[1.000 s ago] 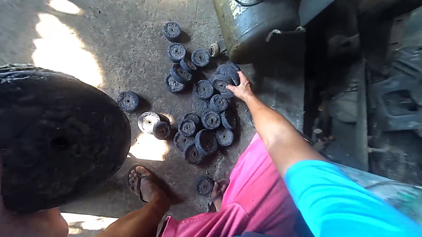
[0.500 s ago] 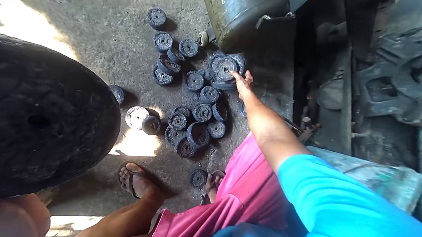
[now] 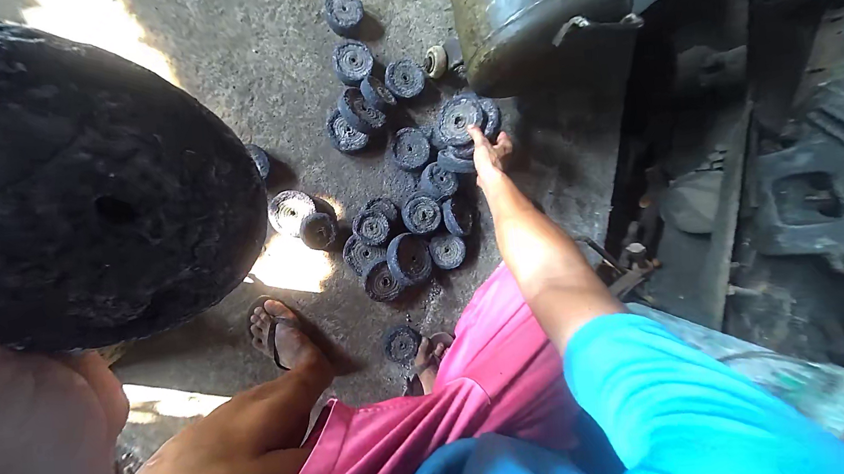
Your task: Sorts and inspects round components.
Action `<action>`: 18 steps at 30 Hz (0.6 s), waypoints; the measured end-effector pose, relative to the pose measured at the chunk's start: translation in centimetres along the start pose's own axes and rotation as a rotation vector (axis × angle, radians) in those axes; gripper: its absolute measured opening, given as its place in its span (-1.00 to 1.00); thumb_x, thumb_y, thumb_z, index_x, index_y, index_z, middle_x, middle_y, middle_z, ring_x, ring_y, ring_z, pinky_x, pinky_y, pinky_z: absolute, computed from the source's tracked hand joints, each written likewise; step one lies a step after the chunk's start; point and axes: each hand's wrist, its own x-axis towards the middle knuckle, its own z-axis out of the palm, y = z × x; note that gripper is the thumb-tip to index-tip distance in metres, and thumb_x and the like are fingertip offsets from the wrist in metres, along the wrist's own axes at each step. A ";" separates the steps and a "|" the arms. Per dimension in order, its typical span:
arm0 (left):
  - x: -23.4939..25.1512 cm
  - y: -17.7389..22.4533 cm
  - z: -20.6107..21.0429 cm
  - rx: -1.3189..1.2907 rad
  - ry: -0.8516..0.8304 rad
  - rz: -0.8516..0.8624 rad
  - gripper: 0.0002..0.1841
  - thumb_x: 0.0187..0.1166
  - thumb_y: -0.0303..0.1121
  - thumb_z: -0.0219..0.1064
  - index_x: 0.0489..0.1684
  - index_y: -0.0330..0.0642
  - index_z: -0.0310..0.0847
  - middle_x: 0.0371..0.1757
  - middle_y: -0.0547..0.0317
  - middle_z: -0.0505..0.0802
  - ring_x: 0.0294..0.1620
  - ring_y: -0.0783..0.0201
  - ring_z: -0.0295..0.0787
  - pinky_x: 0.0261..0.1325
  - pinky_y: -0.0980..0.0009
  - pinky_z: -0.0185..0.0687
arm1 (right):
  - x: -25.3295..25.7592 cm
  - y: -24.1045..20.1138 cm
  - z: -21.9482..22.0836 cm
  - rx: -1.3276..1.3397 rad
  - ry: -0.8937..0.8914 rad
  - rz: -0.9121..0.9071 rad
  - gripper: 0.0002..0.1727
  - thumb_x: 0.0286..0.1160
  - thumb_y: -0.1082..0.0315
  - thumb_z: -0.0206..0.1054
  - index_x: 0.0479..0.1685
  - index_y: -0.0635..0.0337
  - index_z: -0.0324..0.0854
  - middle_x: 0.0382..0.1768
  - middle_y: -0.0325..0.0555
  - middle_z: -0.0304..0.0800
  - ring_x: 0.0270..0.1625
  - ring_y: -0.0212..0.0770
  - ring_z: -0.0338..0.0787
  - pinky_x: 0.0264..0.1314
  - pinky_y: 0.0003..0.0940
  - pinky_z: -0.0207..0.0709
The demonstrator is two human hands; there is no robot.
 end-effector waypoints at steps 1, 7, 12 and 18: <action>0.3 -3.0 -3.4 0.016 -0.071 0.036 -0.69 0.82 -0.28 0.17 0.37 -0.23 0.59 0.29 0.04 0.79 0.37 0.09 0.72 0.49 0.05 0.66 | -0.5 -1.0 0.0 -0.089 0.008 -0.077 -0.12 0.14 -0.22 0.64 0.46 0.13 0.59 0.34 0.07 0.73 0.44 -0.03 0.68 0.52 0.05 0.54; -0.2 -2.7 -4.1 0.075 0.036 -0.081 -0.67 0.84 -0.51 -0.03 0.42 -0.33 0.54 0.33 -0.06 0.75 0.44 0.03 0.68 0.58 0.02 0.58 | -4.5 -6.3 -0.6 -0.512 -0.090 -0.379 -0.17 0.02 -0.35 0.56 0.31 -0.02 0.69 0.17 -0.04 0.85 0.28 -0.04 0.81 0.34 0.22 0.59; 1.6 -0.8 -3.2 0.158 -0.106 0.051 -0.70 0.83 -0.35 0.08 0.33 -0.25 0.61 0.20 0.07 0.80 0.28 0.15 0.76 0.38 0.10 0.75 | -10.6 -9.2 -0.4 -0.367 -0.270 -0.581 -0.20 0.07 -0.32 0.61 0.23 0.06 0.72 0.09 -0.10 0.87 0.21 -0.18 0.82 0.36 0.02 0.64; -1.9 -3.6 -4.1 -0.055 -0.018 0.388 -0.82 0.81 -0.45 0.15 0.15 -0.33 0.61 0.00 0.17 0.83 0.02 0.26 0.83 0.06 0.28 0.83 | -19.6 -11.3 3.6 0.082 -0.621 -0.685 -0.37 0.22 -0.01 0.66 0.20 0.26 0.71 0.00 -0.09 0.91 0.11 -0.29 0.89 0.29 -0.19 0.78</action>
